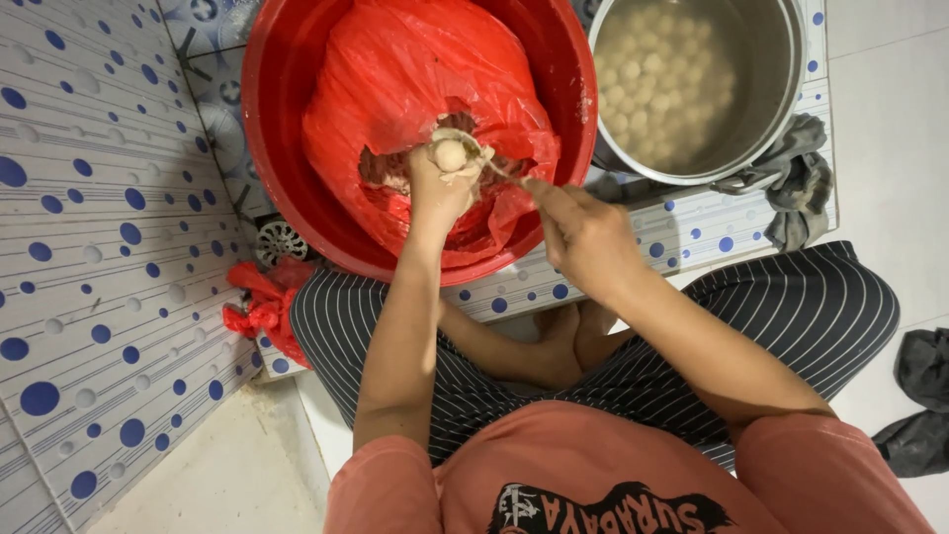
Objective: A person sits on the floor, squeezing meat mixture through their hand to form balls and using a spoon to scoop them into a pot of boiling water.
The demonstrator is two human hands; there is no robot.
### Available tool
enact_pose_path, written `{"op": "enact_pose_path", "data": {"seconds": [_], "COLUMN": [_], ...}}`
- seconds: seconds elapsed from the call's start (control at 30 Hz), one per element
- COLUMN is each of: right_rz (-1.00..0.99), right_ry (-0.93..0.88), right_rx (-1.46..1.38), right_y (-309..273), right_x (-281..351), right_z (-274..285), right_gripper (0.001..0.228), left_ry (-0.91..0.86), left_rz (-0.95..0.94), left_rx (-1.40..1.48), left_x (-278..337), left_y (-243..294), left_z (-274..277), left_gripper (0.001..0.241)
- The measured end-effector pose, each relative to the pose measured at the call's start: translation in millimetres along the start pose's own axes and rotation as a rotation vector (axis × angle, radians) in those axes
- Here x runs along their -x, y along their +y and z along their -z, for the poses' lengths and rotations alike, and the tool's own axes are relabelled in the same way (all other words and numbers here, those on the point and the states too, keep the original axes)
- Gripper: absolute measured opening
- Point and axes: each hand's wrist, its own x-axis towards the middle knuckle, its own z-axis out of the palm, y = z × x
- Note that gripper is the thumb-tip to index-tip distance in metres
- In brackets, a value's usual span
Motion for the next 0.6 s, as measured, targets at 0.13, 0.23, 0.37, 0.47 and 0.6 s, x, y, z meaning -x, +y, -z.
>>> {"op": "enact_pose_path", "data": {"seconds": [0.13,0.23,0.37,0.47,0.6], "right_rz": [-0.437,-0.733,-0.904,-0.853,-0.803], "right_ry": [-0.146,-0.205,-0.210,-0.144,0.093], "right_rx": [-0.517,-0.843,-1.059,-0.822,-0.632], "right_y": [6,27,39,78,161], "right_x": [-1,-3,-6,0,27], "right_z": [2,-3,22,27,13], "right_gripper": [0.021,0.018,0.021,0.021,0.018], "left_ry": [-0.077,-0.100,-0.123,-0.054,-0.054], "left_rz": [-0.119,-0.035,-0.117,-0.302,-0.144], "left_rx": [-0.640,-0.929,-0.847,-0.954,-0.825], "left_x": [-11,-12,-24,-34,-37], "left_y": [-41,-57,-76,-98,-115], "left_z": [27,18,23,23,25], "left_gripper": [0.017,0.017,0.014,0.024,0.019]}}
